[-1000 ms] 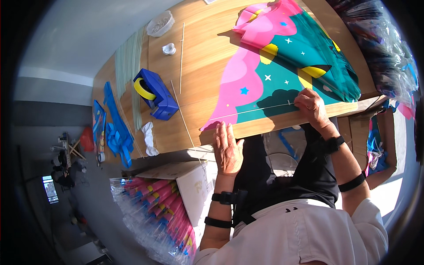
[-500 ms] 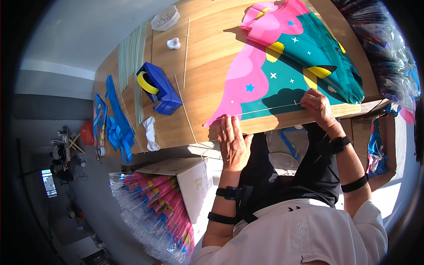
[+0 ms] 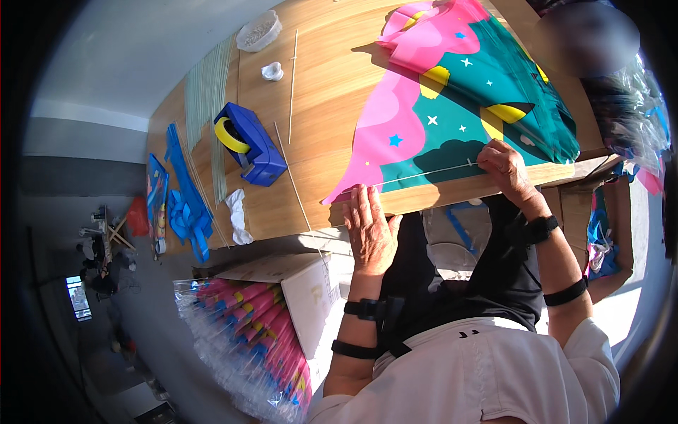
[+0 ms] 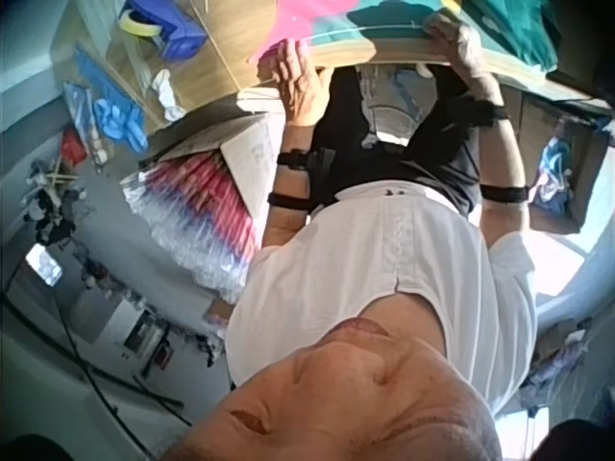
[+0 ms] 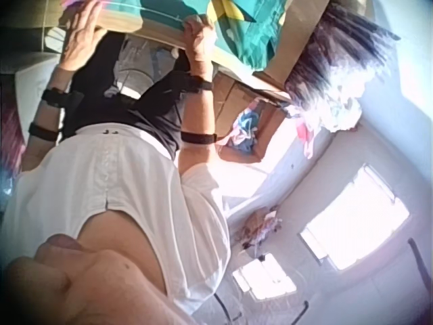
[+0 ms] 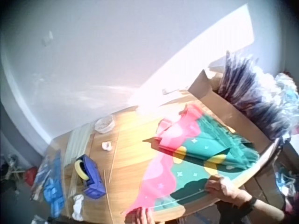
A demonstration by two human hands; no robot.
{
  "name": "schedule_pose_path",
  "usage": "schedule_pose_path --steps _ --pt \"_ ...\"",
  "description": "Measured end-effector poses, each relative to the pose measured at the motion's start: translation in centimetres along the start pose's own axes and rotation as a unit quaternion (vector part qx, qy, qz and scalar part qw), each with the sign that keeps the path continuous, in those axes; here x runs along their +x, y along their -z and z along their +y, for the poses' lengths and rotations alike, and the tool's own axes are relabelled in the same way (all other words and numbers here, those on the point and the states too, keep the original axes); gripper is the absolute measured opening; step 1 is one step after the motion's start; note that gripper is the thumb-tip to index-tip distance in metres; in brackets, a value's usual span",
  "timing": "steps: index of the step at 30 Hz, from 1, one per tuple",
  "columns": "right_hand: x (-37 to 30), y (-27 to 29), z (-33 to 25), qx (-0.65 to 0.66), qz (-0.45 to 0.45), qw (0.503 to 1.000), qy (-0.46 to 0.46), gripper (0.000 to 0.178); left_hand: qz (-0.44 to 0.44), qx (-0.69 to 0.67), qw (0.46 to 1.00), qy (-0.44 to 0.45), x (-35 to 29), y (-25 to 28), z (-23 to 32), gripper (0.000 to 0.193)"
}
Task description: The recorder is assembling a colorful kite by inserting supportive sticks and applying tape at a workbench.
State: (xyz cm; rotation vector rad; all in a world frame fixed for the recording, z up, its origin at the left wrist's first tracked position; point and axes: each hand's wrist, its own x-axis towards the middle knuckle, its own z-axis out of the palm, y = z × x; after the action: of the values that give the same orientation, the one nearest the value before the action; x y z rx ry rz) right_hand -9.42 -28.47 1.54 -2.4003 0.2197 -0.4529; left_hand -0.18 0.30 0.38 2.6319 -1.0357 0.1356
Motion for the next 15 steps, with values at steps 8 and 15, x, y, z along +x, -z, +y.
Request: schedule_pose_path --steps 8,15 --pt "-0.07 0.03 0.02 -0.043 -0.003 0.999 0.027 0.009 -0.005 -0.015 1.0 0.016 0.21 0.1 -0.13 0.072" --pt "0.07 -0.78 -0.64 -0.068 0.004 0.995 0.071 0.01 -0.01 -0.012 1.0 0.002 0.52 0.0 -0.26 0.069"
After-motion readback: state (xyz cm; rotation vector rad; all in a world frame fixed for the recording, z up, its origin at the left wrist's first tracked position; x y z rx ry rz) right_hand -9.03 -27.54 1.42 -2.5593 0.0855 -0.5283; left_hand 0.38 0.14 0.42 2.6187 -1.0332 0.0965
